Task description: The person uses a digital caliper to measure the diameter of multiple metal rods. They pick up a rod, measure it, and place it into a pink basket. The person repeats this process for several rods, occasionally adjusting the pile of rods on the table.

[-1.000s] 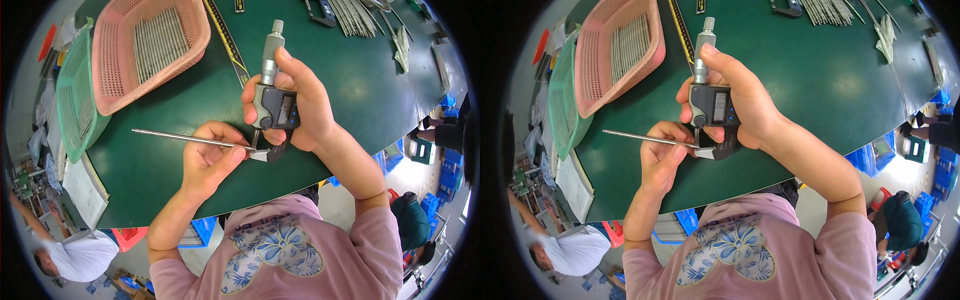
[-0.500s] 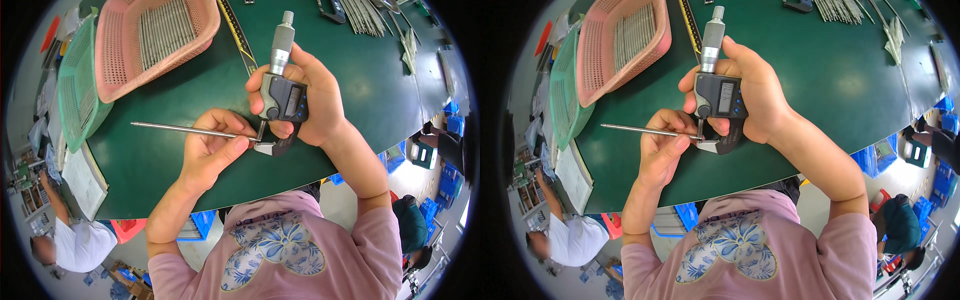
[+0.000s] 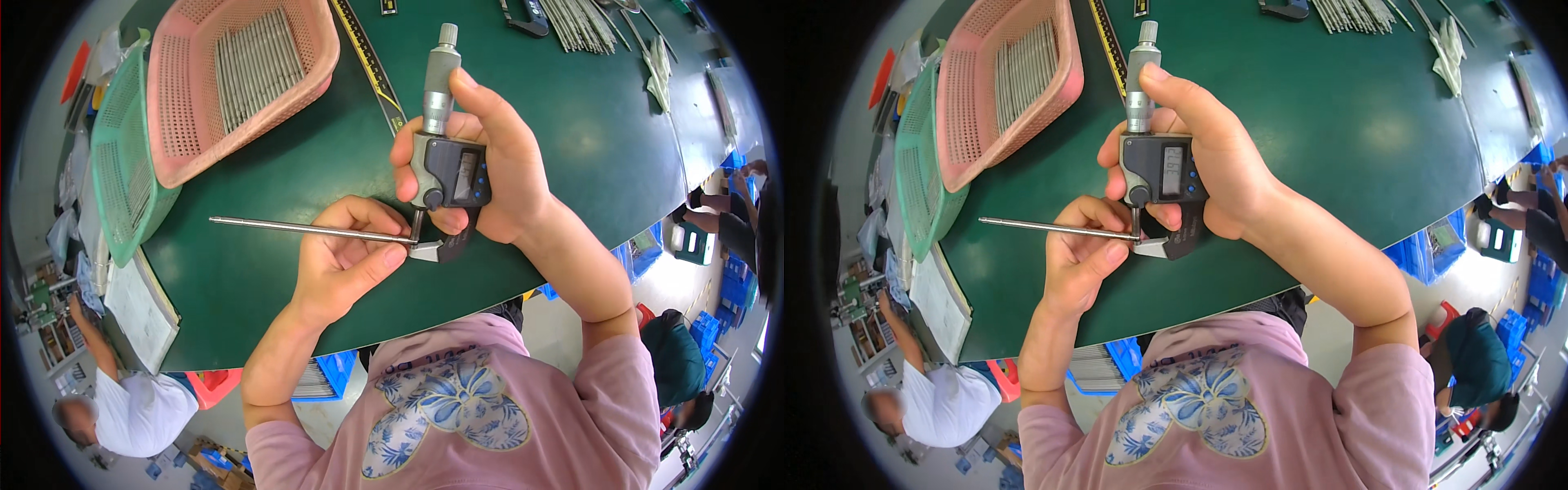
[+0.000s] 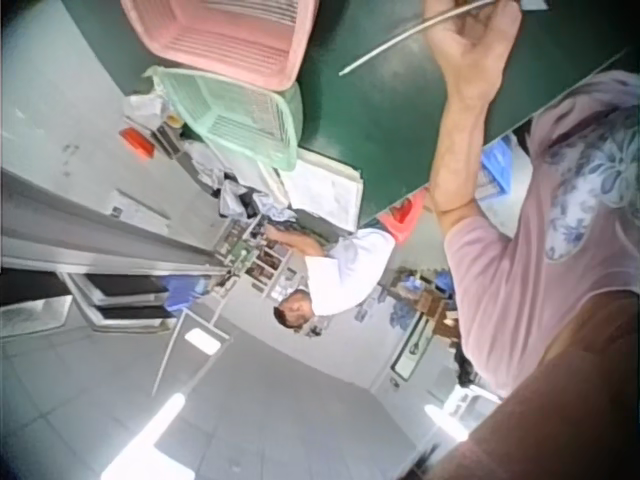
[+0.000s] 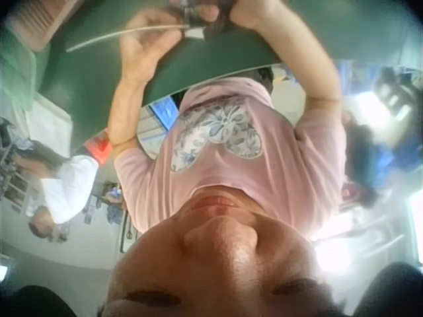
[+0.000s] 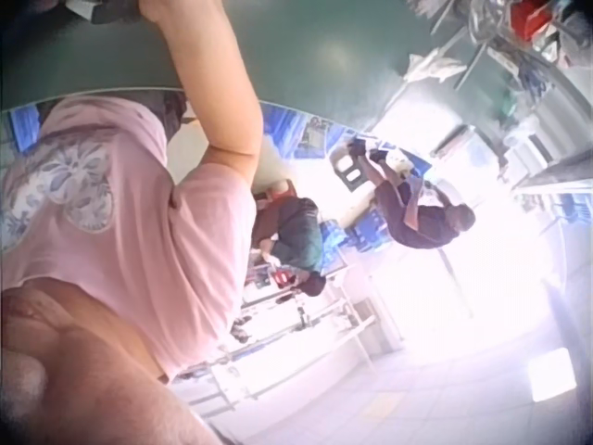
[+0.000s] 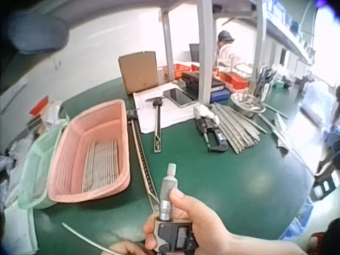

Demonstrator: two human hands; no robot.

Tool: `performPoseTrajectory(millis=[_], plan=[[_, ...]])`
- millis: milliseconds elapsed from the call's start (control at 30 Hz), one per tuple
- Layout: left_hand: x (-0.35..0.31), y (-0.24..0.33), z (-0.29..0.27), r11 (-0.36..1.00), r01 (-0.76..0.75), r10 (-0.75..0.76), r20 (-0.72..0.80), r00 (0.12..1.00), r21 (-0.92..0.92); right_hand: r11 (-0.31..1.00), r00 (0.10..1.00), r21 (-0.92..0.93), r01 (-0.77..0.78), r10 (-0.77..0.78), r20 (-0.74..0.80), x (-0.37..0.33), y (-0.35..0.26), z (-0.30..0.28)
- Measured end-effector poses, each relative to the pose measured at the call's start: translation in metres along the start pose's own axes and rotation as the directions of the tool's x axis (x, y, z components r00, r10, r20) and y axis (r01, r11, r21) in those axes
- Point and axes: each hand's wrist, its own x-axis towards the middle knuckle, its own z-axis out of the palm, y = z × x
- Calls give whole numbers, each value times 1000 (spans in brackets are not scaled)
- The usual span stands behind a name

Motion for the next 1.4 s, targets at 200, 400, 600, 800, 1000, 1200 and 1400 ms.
performPoseTrajectory(millis=[200,400,600,800,1000,1200,1400], plan=[[-1,-3,-2,1000,-24,24,-13,1000,6,999,999,-7,44,-44,21,-1,0,2],[0,-2,-2,998,-64,64,0,998,-13,998,999,54,14,-16,46,1,0,-1],[0,-3,-3,998,-51,51,5,999,-28,1000,1000,28,3,-3,5,0,1,1],[0,-1,-2,1000,-29,29,-5,1000,3,999,999,-32,31,-31,8,0,1,1],[1,1,1,999,-38,38,-22,999,-10,1000,999,4,24,-24,24,-1,0,1],[0,2,1,1000,12,-12,-75,997,4,1000,999,11,28,-28,34,-1,2,0],[0,4,1,1000,11,-11,-55,998,-16,1000,1000,15,26,-26,11,1,3,2]])
